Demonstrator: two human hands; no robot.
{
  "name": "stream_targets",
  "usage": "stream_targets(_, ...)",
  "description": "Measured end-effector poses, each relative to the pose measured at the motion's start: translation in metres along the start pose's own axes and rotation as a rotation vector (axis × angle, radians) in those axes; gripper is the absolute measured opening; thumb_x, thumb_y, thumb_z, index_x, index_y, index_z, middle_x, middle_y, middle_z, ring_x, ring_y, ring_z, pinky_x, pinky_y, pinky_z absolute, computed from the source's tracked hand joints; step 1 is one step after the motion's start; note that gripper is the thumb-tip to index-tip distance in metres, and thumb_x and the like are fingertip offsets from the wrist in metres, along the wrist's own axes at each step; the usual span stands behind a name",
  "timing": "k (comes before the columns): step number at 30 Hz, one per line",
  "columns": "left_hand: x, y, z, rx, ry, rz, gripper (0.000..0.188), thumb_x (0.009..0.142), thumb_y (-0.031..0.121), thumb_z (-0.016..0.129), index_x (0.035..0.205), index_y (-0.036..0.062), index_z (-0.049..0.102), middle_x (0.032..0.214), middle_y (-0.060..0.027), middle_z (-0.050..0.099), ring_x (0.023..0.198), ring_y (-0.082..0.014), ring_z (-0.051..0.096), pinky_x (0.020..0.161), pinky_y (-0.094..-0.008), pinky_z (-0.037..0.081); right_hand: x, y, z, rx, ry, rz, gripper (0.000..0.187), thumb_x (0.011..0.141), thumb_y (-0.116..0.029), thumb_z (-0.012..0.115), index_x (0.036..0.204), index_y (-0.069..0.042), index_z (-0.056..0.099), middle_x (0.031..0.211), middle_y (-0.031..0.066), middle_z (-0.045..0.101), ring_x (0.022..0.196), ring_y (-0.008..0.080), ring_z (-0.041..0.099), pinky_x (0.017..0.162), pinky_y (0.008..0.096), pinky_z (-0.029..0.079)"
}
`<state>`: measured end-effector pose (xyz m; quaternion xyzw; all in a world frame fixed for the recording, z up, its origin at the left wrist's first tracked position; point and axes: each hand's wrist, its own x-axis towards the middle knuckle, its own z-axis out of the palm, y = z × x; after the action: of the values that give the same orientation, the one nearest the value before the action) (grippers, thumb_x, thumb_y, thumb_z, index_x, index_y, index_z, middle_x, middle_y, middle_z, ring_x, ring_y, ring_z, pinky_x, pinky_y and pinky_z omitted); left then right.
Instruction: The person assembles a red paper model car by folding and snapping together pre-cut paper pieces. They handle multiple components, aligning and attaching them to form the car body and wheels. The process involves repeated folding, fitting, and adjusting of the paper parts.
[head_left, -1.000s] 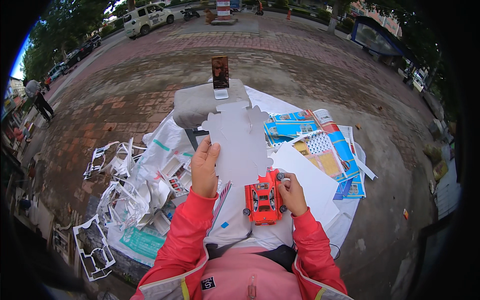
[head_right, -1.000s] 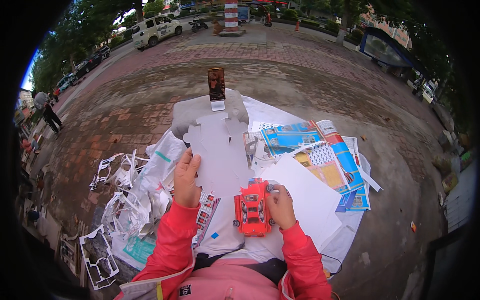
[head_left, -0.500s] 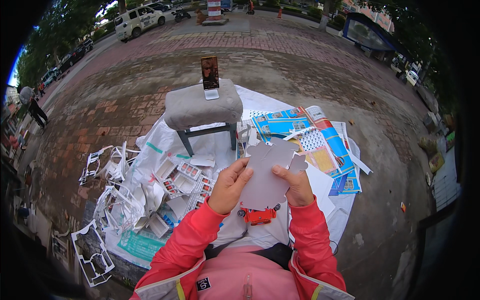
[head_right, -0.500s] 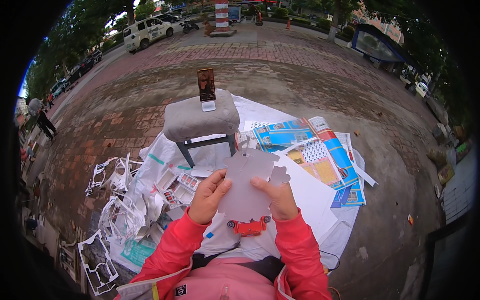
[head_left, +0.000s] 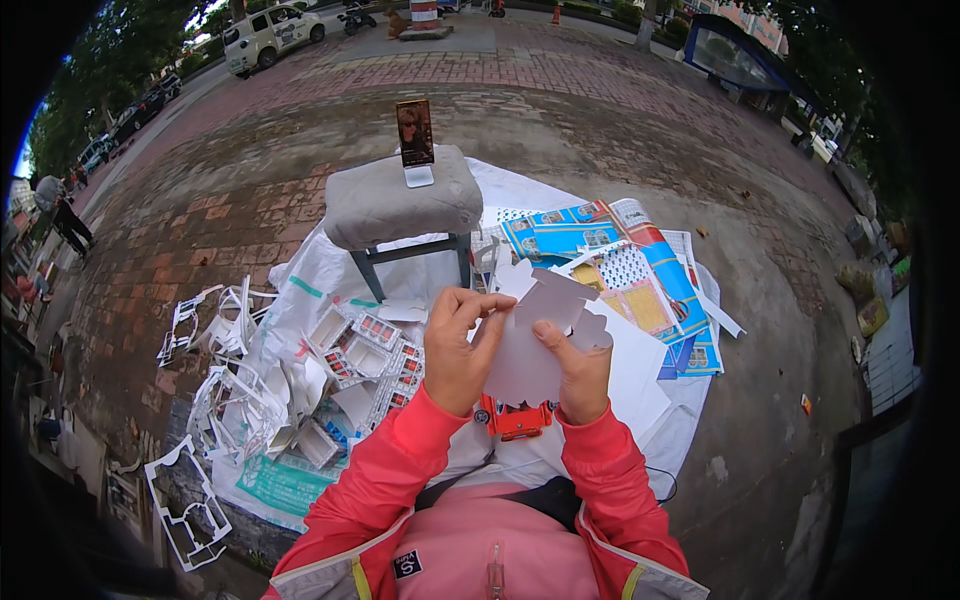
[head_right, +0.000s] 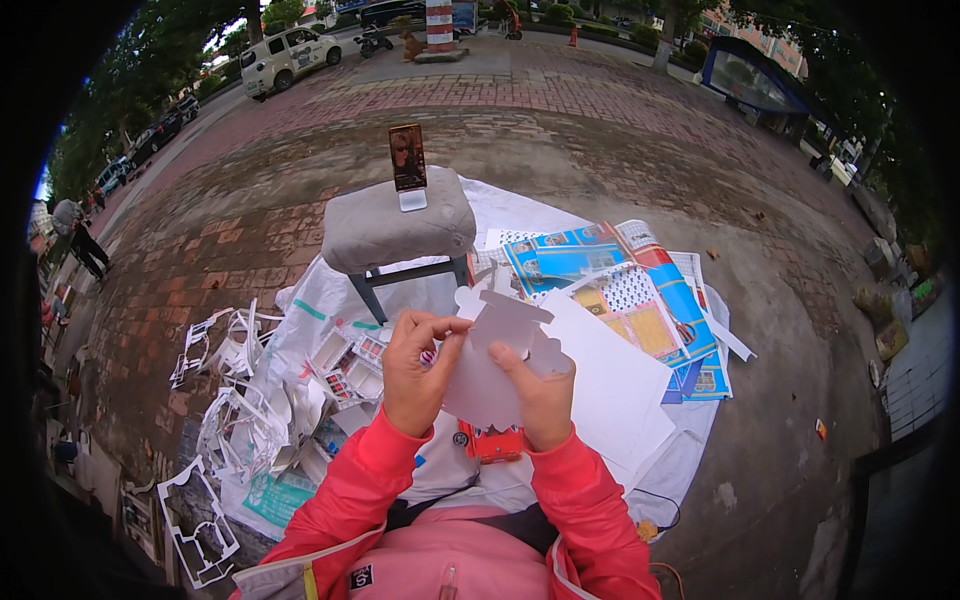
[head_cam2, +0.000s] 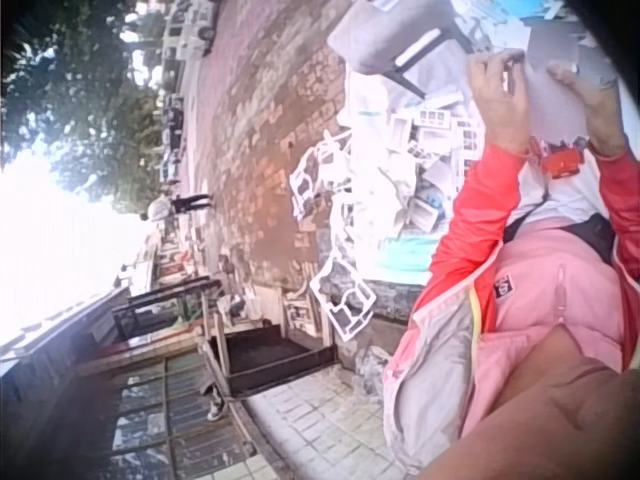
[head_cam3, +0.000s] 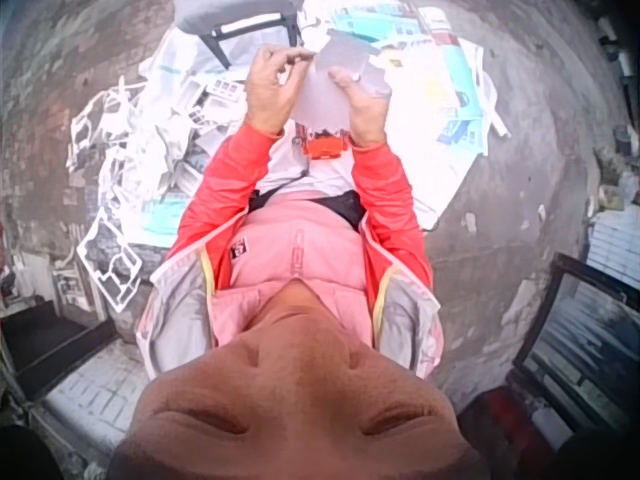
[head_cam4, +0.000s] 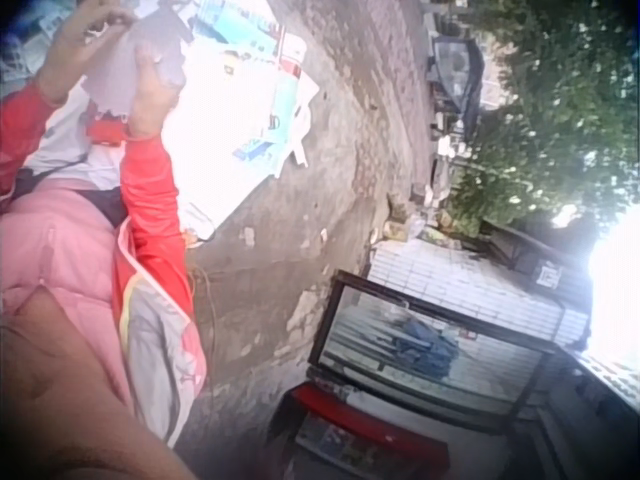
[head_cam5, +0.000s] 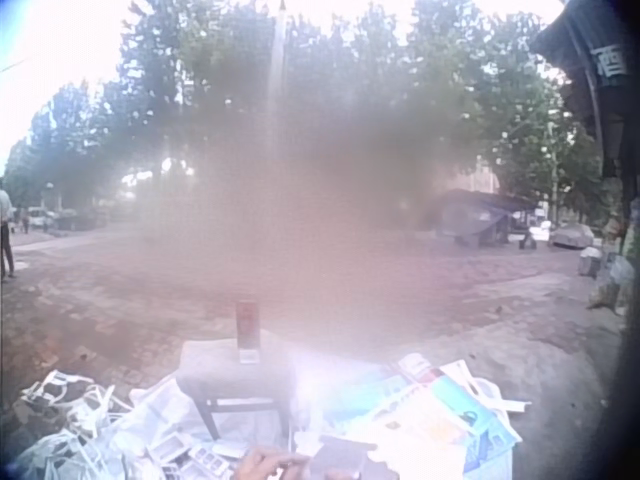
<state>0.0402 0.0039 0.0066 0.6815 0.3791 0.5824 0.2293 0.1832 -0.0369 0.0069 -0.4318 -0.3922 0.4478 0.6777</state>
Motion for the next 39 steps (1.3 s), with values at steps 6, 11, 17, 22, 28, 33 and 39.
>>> stream_targets(6,0.001,0.011,-0.001,-0.061,-0.050,-0.087,0.011,0.084,0.004,0.069,0.093,-0.0003,0.068,0.086,-0.0093,0.064,0.070,-0.0161,0.060,0.065,-0.0272,0.047,-0.005,0.000,0.005,-0.042,0.046,-0.045,0.029,0.088,-0.015,0.072,0.111,0.001,0.065,0.095,0.0051,0.068,0.080,0.0104,0.061,0.071,0.0255,0.050)
stream_targets(11,0.001,0.013,0.003,-0.068,-0.039,-0.145,0.011,0.083,0.005,0.070,0.092,-0.0010,0.068,0.082,-0.0089,0.065,0.068,-0.0158,0.062,0.064,-0.0272,0.050,-0.010,0.004,0.011,-0.061,0.118,-0.081,0.027,0.088,-0.013,0.071,0.110,0.002,0.064,0.093,0.0047,0.067,0.081,0.0102,0.061,0.072,0.0258,0.049)
stream_targets(17,0.000,0.012,0.011,-0.027,0.023,-0.094,0.009,0.083,0.003,0.070,0.089,-0.0031,0.067,0.080,-0.0089,0.066,0.067,-0.0117,0.061,0.063,-0.0257,0.050,-0.014,0.012,0.019,-0.251,0.145,-0.283,0.026,0.089,-0.008,0.069,0.111,0.003,0.063,0.099,0.0059,0.066,0.090,0.0122,0.060,0.080,0.0266,0.048)
stream_targets(22,-0.001,0.011,0.017,0.032,0.061,-0.020,0.010,0.083,0.003,0.069,0.091,-0.0031,0.065,0.082,-0.0097,0.066,0.070,-0.0128,0.062,0.065,-0.0262,0.050,-0.013,0.013,0.022,-0.232,0.158,-0.345,0.022,0.088,-0.003,0.065,0.108,0.005,0.063,0.101,0.0089,0.064,0.090,0.0165,0.061,0.078,0.0281,0.048)
stream_targets(28,0.000,0.008,0.013,-0.244,-0.069,-0.238,0.015,0.089,0.007,0.067,0.100,-0.0027,0.065,0.087,-0.0051,0.067,0.076,-0.0092,0.061,0.070,-0.0240,0.049,-0.011,0.010,0.021,-0.202,0.175,-0.342,0.023,0.089,-0.005,0.066,0.110,0.004,0.063,0.102,0.0078,0.064,0.090,0.0152,0.060,0.080,0.0279,0.048)
stream_targets(33,0.011,0.002,-0.007,-0.277,-0.288,-0.289,0.017,0.091,0.010,0.066,0.103,-0.0022,0.065,0.086,-0.0029,0.067,0.076,-0.0073,0.059,0.069,-0.0228,0.048,-0.015,0.003,0.013,-0.141,0.107,-0.229,0.023,0.089,-0.007,0.068,0.110,0.003,0.064,0.102,0.0064,0.064,0.090,0.0130,0.059,0.079,0.0268,0.047)
stream_targets(39,0.014,0.011,-0.010,-0.141,-0.289,-0.132,0.013,0.089,0.008,0.065,0.096,-0.0027,0.063,0.082,-0.0047,0.064,0.070,-0.0097,0.057,0.066,-0.0244,0.048,-0.017,-0.001,0.016,-0.160,0.120,-0.280,0.020,0.088,-0.007,0.069,0.106,0.003,0.064,0.099,0.0058,0.063,0.087,0.0129,0.059,0.075,0.0260,0.047)
